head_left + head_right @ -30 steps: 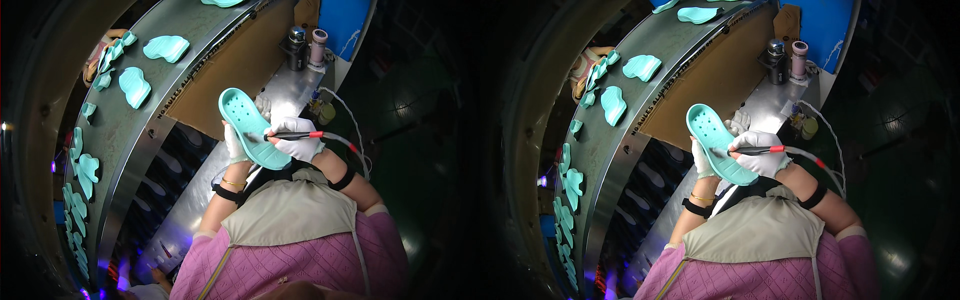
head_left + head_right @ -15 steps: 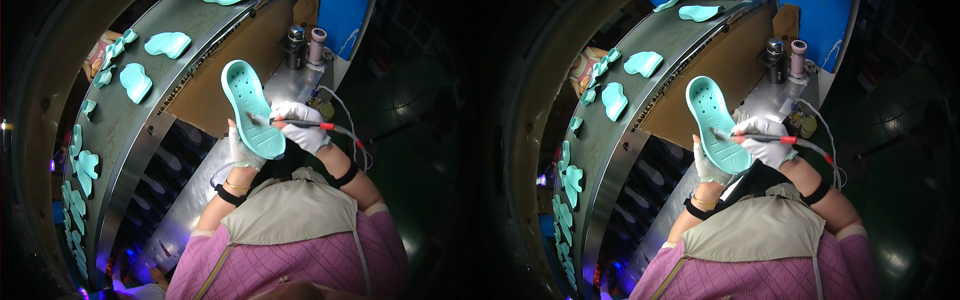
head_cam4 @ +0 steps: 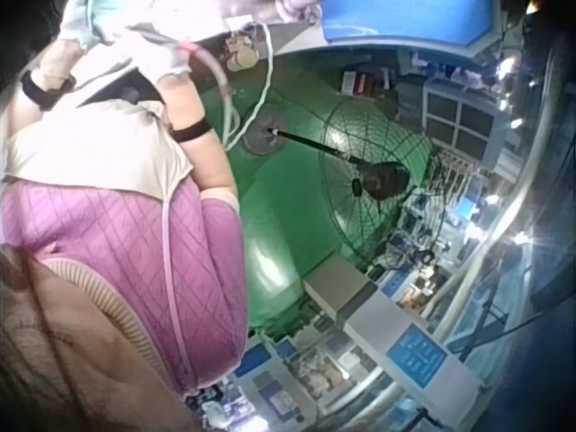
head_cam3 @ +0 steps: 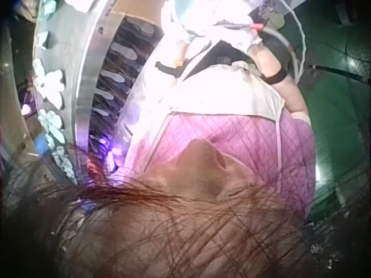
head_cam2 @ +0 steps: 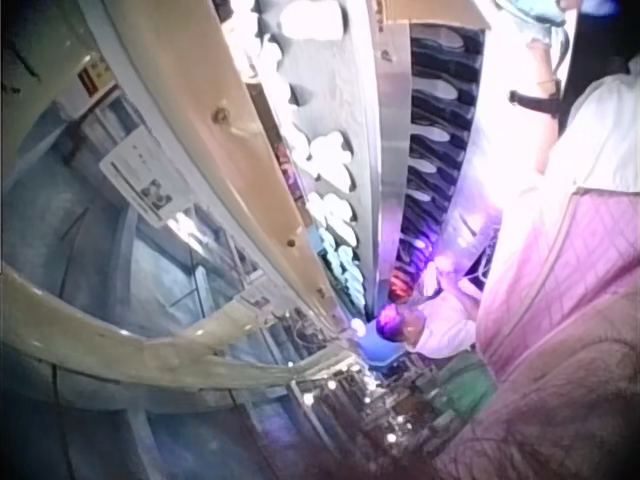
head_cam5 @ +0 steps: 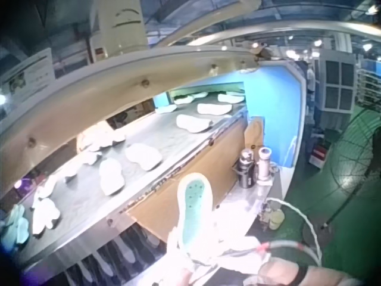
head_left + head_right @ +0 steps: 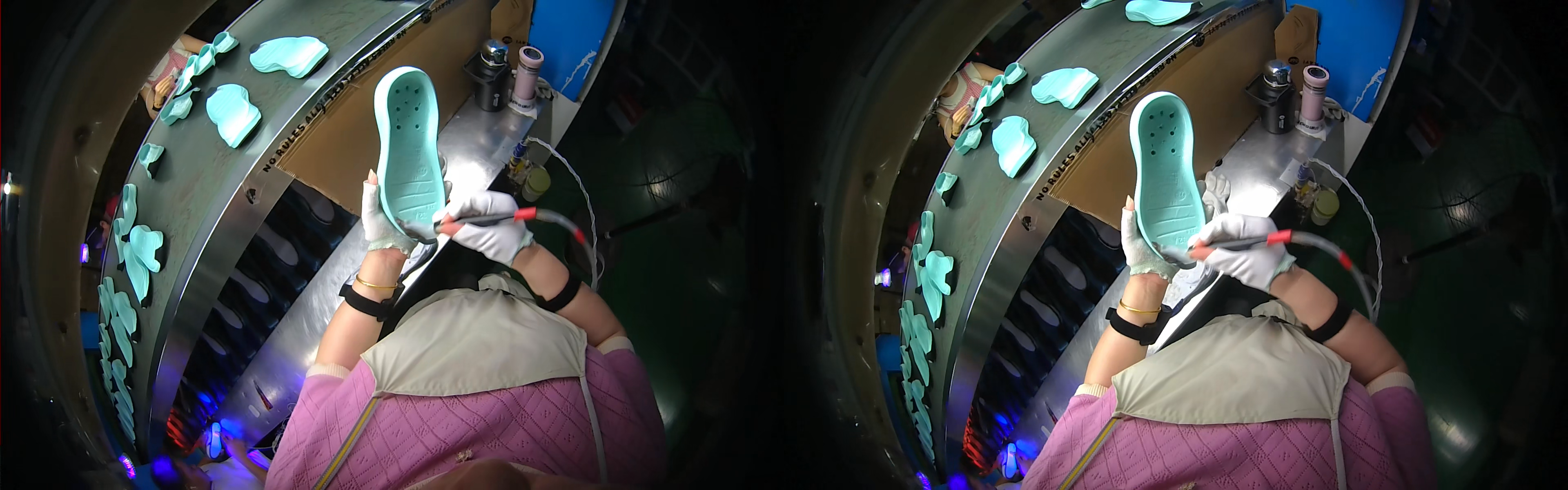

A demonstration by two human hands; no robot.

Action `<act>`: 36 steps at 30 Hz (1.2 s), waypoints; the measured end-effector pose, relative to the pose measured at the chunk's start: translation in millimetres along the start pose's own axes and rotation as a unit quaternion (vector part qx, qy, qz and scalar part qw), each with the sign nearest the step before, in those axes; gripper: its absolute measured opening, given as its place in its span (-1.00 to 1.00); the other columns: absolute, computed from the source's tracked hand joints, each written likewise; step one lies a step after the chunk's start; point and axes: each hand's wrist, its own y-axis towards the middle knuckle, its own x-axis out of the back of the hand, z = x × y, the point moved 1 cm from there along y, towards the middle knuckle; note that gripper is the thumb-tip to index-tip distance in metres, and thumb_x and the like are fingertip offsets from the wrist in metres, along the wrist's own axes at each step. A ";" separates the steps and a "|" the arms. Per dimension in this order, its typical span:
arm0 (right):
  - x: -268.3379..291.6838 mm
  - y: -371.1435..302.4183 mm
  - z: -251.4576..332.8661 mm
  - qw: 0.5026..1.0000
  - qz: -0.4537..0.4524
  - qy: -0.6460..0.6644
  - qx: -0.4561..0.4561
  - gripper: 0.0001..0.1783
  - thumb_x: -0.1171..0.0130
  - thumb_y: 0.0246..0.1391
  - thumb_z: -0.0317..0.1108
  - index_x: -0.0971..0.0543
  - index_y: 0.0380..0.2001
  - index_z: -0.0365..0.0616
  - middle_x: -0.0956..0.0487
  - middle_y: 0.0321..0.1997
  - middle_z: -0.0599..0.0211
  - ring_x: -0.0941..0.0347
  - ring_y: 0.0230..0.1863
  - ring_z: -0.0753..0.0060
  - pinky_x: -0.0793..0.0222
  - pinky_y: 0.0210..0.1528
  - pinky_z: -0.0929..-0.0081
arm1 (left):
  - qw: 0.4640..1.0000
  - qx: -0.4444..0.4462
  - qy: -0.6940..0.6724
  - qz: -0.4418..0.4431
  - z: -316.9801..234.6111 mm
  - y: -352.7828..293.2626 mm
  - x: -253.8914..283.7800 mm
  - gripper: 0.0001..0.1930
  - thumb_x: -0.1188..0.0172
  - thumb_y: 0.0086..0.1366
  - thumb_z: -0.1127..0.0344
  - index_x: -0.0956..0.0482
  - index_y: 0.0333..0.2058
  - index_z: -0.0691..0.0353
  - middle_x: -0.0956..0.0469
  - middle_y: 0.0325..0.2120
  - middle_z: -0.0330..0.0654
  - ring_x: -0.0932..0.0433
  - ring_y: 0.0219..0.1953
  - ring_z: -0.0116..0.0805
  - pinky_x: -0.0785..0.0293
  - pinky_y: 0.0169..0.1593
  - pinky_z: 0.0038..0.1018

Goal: Applying glue to the inner surface of shoe soles using a handheld applicator tool on an assembly line.

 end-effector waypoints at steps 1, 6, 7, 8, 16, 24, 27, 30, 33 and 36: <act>7.1 2.5 2.7 0.998 -0.016 -0.023 -0.056 -0.91 -0.24 -0.13 -0.56 -0.53 -0.49 -0.25 -0.57 -0.40 0.34 -0.48 -0.36 0.59 -0.41 -0.26 0.63 | 0.998 0.029 -0.042 0.043 0.6 0.0 -1.6 -0.25 0.19 0.16 -0.27 -0.18 0.11 0.27 -0.32 -0.01 0.12 -0.40 -0.06 0.07 -0.42 -0.07 -0.06; 9.1 1.0 0.8 0.993 0.037 -0.037 0.103 -0.87 -0.27 -0.17 -0.57 -0.52 -0.48 -0.26 -0.56 -0.40 0.28 -0.49 -0.37 0.56 -0.40 -0.29 0.62 | 0.990 -0.030 0.140 -0.020 3.2 -0.9 -3.9 -0.22 0.26 0.19 -0.28 -0.14 0.13 0.32 -0.26 0.05 0.15 -0.38 -0.03 0.07 -0.41 -0.06 -0.09; 10.0 -0.3 2.7 0.993 0.090 -0.039 0.067 -0.86 -0.26 -0.17 -0.57 -0.52 -0.46 -0.24 -0.56 -0.40 0.31 -0.48 -0.36 0.57 -0.39 -0.30 0.64 | 0.990 -0.030 0.139 -0.022 -0.8 -1.4 -4.6 -0.22 0.26 0.19 -0.28 -0.14 0.13 0.32 -0.26 0.05 0.15 -0.38 -0.03 0.07 -0.41 -0.06 -0.09; 11.1 -1.1 0.3 0.995 0.094 0.021 0.027 -0.87 -0.26 -0.16 -0.57 -0.53 -0.46 -0.23 -0.56 -0.40 0.33 -0.47 -0.36 0.60 -0.38 -0.30 0.66 | 0.998 0.022 0.065 0.008 -5.2 -2.4 -6.2 -0.23 0.27 0.20 -0.27 -0.15 0.13 0.33 -0.27 0.04 0.16 -0.38 -0.03 0.08 -0.41 -0.05 -0.10; 11.9 -5.7 -1.4 0.984 0.145 0.049 -0.089 -0.85 -0.27 -0.14 -0.52 -0.55 -0.42 -0.23 -0.56 -0.41 0.38 -0.45 -0.36 0.62 -0.36 -0.26 0.63 | 0.992 0.104 -0.032 0.068 -17.8 10.3 -4.9 -0.27 0.32 0.23 -0.23 -0.17 0.11 0.34 -0.31 -0.01 0.18 -0.38 -0.04 0.13 -0.38 -0.04 -0.08; 22.2 19.3 10.6 0.984 0.167 0.043 -0.037 -0.74 -0.24 -0.20 -0.64 -0.50 -0.34 -0.24 -0.55 -0.27 0.29 -0.48 -0.24 0.51 -0.44 -0.15 0.57 | 0.939 0.068 0.277 -0.193 -22.6 15.4 13.6 -0.52 0.06 0.26 0.01 -0.28 0.08 0.12 -0.41 -0.06 -0.15 -0.41 -0.04 -0.30 -0.37 -0.01 -0.39; 29.4 28.6 6.7 0.970 0.239 -0.001 -0.046 -0.74 -0.27 -0.24 -0.61 -0.54 -0.37 -0.21 -0.57 -0.30 0.31 -0.49 -0.25 0.50 -0.42 -0.17 0.60 | 0.912 0.092 0.334 -0.219 -23.4 20.4 5.7 -0.56 0.02 0.24 0.02 -0.34 0.03 0.09 -0.43 -0.11 -0.19 -0.42 -0.10 -0.35 -0.38 -0.04 -0.42; 39.4 39.2 11.2 0.951 0.293 -0.081 -0.062 -0.80 -0.30 -0.27 -0.56 -0.57 -0.45 -0.19 -0.58 -0.36 0.35 -0.49 -0.28 0.53 -0.39 -0.18 0.61 | 0.890 0.127 0.384 -0.211 -27.4 17.2 8.9 -0.62 0.00 0.23 0.02 -0.40 -0.06 0.08 -0.44 -0.18 -0.21 -0.46 -0.19 -0.37 -0.43 -0.13 -0.43; 56.7 46.3 20.5 0.954 0.289 -0.064 -0.043 -0.82 -0.29 -0.25 -0.58 -0.57 -0.47 -0.20 -0.58 -0.37 0.35 -0.50 -0.28 0.52 -0.39 -0.18 0.57 | 0.876 0.183 0.399 -0.200 -27.2 18.3 -10.9 -0.51 0.01 0.25 0.05 -0.27 0.08 0.16 -0.36 -0.02 -0.19 -0.40 -0.05 -0.38 -0.37 -0.04 -0.46; 51.8 51.9 23.0 0.954 0.284 -0.094 -0.036 -0.81 -0.30 -0.28 -0.55 -0.58 -0.47 -0.18 -0.57 -0.39 0.37 -0.48 -0.32 0.48 -0.37 -0.23 0.58 | 0.879 0.233 0.362 -0.205 -26.4 20.1 -23.2 -0.52 -0.01 0.25 0.05 -0.29 0.06 0.17 -0.37 -0.04 -0.20 -0.40 -0.06 -0.40 -0.38 -0.06 -0.48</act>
